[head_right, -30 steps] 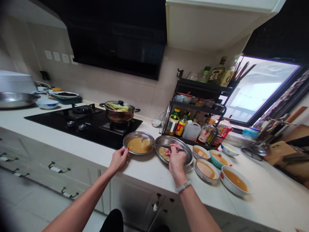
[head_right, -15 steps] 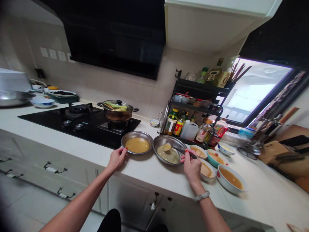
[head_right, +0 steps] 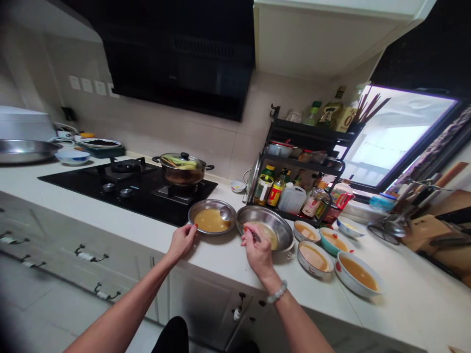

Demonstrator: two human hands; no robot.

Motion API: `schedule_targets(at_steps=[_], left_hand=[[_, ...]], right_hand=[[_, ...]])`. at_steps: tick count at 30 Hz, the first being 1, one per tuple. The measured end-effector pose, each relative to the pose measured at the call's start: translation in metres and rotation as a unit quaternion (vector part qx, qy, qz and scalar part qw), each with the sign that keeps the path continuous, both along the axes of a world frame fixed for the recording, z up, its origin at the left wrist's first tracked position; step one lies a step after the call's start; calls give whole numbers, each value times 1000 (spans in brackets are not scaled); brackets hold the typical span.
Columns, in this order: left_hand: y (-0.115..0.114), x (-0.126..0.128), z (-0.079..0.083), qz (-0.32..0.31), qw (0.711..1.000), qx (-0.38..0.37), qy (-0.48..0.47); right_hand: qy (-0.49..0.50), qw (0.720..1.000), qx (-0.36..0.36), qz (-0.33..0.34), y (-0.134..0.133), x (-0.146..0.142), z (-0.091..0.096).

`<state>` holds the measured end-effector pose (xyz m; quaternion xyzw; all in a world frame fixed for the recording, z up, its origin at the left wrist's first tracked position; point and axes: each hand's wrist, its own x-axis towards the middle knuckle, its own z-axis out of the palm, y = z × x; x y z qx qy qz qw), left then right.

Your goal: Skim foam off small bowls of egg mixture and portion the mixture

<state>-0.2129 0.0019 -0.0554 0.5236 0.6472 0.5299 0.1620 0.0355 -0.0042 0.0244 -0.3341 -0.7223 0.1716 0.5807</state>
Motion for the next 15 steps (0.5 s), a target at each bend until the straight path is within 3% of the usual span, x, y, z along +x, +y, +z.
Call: schedule_targets(at_steps=[4, 7, 11, 15], left_hand=[[-1, 1, 2, -4, 1000, 2, 0], [-2, 1, 3, -6, 1000, 5, -5], [-2, 1, 4, -7, 1000, 4, -10], [-2, 1, 3, -5, 1000, 5, -3]], right_hand=[[6, 998, -62, 27, 7, -30, -12], [49, 990, -133, 7, 14, -41, -17], [169, 961, -218, -34, 22, -45, -15], [263, 931, -249, -38, 25, -42, -9]])
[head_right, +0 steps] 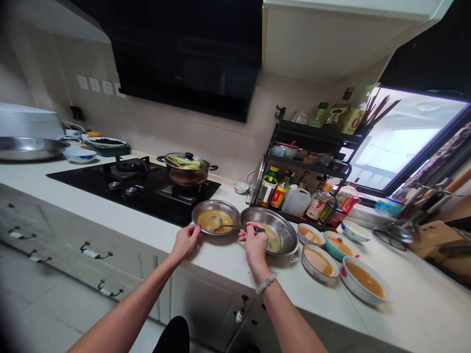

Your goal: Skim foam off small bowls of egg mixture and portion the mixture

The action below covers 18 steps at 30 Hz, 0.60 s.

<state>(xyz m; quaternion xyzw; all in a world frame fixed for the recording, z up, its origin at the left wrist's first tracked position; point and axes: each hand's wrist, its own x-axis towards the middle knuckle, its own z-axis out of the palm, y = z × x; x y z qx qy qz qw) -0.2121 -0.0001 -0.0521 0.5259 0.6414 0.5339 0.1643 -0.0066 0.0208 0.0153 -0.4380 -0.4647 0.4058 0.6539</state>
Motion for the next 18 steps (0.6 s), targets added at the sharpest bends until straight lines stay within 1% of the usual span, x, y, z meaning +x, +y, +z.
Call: schedule_targets(at_steps=[4, 8, 14, 18], left_hand=[[0, 0, 0, -1, 1000, -3, 5], [0, 0, 0, -1, 1000, -5, 9], [0, 0, -1, 4, 1000, -12, 10], [0, -1, -1, 3, 1000, -8, 12]], right_hand=[[37, 999, -4, -13, -3, 7, 9], [64, 998, 4, -20, -4, 23, 20], [83, 994, 23, -60, -1, 66, 36], [63, 990, 34, -121, 2, 98, 40]])
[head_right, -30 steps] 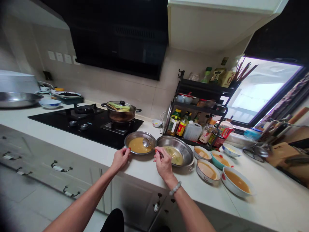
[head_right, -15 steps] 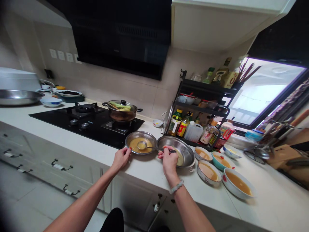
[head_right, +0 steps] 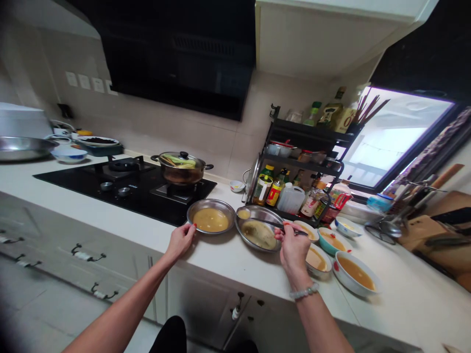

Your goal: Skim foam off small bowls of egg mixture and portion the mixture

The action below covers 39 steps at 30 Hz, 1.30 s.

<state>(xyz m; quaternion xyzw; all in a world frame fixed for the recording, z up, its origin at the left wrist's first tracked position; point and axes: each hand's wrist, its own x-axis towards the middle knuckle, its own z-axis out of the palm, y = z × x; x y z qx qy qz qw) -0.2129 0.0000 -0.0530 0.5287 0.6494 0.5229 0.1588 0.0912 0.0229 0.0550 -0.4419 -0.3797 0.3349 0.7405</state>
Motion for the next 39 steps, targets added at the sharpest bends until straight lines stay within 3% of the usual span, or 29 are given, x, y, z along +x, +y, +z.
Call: schedule_targets(at_steps=[5, 10, 12, 14, 19, 27, 34, 39], left_hand=[[-1, 0, 2, 2, 1000, 7, 1], [-2, 1, 3, 3, 1000, 6, 1], [-2, 1, 3, 0, 1000, 1, 2], [-1, 1, 2, -2, 1000, -2, 3], [0, 0, 0, 0, 1000, -2, 2], [-1, 1, 1, -8, 1000, 0, -6], [0, 1, 1, -5, 1000, 6, -9], [0, 1, 2, -5, 1000, 7, -6]], right_hand=[[-180, 982, 1, -64, -6, 28, -13], [-401, 908, 121, 5, -22, 37, -27], [-445, 878, 176, 21, -28, 33, -27], [-449, 869, 206, 27, -32, 22, -25], [-354, 915, 184, 65, -37, -26, -22], [-324, 928, 120, 139, -17, -94, -41], [-125, 984, -7, 124, 4, -109, -54], [-31, 993, -22, 111, 2, -101, -44]])
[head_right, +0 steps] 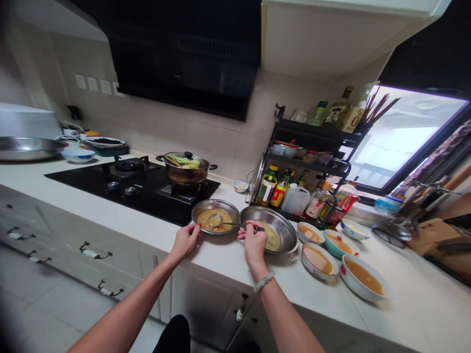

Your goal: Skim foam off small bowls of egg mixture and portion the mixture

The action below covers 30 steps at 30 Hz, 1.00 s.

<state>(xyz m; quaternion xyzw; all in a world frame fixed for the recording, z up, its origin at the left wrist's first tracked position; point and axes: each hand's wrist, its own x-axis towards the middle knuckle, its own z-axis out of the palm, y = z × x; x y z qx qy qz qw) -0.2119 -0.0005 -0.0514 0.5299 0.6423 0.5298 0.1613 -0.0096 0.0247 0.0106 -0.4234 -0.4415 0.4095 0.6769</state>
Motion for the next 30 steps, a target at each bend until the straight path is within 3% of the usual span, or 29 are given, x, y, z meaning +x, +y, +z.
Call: schedule_targets(at_steps=[6, 11, 17, 20, 23, 27, 30], left_hand=[[0, 0, -1, 3, 1000, 1, 9], [1, -1, -1, 1, 1000, -4, 8], [-1, -1, 0, 7, 1000, 1, 6], [-1, -1, 0, 8, 1000, 0, 9], [-1, -1, 0, 6, 1000, -1, 9], [0, -1, -1, 8, 1000, 4, 7], [0, -1, -2, 9, 1000, 5, 7]], right_hand=[[64, 998, -16, -11, -9, 22, 19], [68, 997, 6, -34, -10, 57, 34], [29, 992, 24, -122, -4, 105, 40], [-62, 984, 27, -166, -6, 121, 35], [-203, 965, 62, -155, -14, 132, 26], [-339, 916, 182, -112, -27, 137, 18], [-388, 879, 263, -84, -35, 130, 19]])
